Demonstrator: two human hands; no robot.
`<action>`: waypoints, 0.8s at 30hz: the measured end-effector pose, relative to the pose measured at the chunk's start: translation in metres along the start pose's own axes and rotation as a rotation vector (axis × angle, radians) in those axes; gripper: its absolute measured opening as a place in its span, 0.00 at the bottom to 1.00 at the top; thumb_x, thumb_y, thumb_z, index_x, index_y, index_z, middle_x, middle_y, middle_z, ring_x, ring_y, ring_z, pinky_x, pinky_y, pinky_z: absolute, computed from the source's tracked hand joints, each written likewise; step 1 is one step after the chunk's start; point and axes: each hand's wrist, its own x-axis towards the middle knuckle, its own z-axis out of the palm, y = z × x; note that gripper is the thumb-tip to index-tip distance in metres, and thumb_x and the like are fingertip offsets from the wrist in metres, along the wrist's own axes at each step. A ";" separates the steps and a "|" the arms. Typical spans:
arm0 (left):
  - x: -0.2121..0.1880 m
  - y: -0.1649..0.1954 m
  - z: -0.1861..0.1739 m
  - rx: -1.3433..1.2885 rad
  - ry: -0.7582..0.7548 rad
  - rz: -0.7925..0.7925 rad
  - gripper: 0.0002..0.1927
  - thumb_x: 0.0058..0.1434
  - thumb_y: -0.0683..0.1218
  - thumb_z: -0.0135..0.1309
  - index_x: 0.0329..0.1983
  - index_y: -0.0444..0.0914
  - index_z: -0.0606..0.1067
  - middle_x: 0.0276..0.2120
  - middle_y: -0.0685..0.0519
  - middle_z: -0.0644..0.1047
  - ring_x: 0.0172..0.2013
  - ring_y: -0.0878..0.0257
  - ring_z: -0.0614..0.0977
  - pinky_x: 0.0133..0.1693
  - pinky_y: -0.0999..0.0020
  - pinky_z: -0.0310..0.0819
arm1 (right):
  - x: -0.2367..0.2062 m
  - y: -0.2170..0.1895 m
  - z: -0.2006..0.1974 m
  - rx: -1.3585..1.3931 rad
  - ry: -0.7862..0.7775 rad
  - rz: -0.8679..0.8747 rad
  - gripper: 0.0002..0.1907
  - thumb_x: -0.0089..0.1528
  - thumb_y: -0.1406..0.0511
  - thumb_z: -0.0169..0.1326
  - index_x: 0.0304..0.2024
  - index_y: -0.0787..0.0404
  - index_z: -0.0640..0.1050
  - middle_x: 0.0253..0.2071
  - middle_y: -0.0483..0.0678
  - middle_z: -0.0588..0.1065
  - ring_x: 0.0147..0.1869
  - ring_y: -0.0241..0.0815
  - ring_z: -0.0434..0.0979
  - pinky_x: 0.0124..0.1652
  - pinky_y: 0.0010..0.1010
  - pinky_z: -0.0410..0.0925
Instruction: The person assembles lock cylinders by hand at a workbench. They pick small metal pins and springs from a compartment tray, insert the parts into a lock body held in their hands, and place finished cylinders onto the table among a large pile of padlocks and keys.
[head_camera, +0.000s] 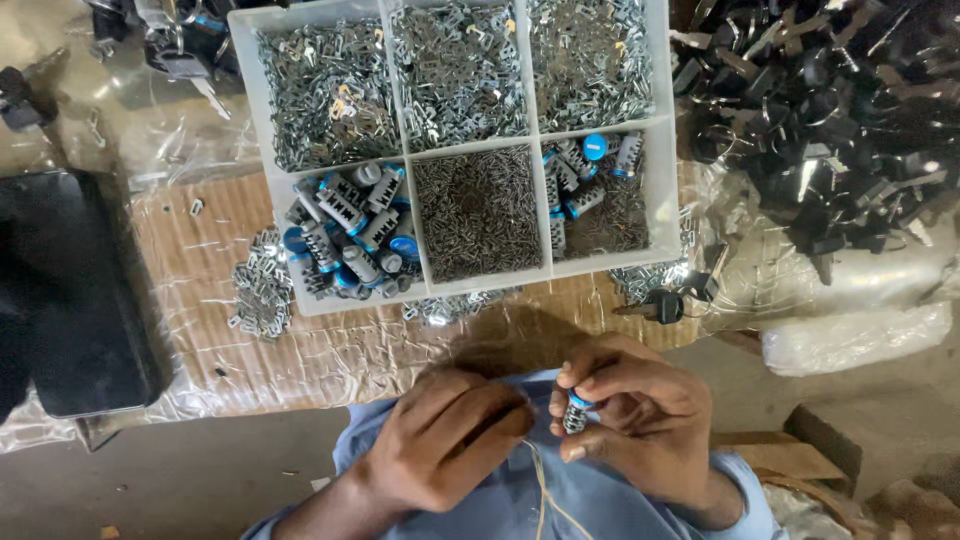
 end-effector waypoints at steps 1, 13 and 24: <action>-0.004 0.002 -0.004 0.081 0.055 -0.061 0.12 0.58 0.43 0.65 0.43 0.35 0.80 0.43 0.47 0.79 0.41 0.56 0.80 0.41 0.63 0.79 | 0.002 0.003 0.002 0.008 0.025 0.022 0.25 0.56 0.85 0.64 0.54 0.71 0.77 0.56 0.61 0.71 0.54 0.49 0.80 0.49 0.38 0.81; 0.022 0.020 -0.019 -0.088 0.236 -0.331 0.15 0.53 0.35 0.66 0.44 0.37 0.79 0.41 0.52 0.80 0.39 0.59 0.80 0.40 0.64 0.75 | 0.008 0.022 0.017 -0.159 -0.005 0.066 0.22 0.57 0.84 0.62 0.53 0.70 0.78 0.57 0.62 0.74 0.58 0.48 0.81 0.52 0.31 0.81; -0.015 0.027 -0.047 -1.114 0.158 -1.154 0.14 0.59 0.36 0.68 0.42 0.34 0.73 0.26 0.53 0.66 0.26 0.69 0.63 0.28 0.73 0.56 | 0.020 0.046 0.022 -0.174 -0.318 0.175 0.25 0.53 0.80 0.70 0.54 0.69 0.83 0.50 0.57 0.77 0.47 0.40 0.77 0.45 0.27 0.73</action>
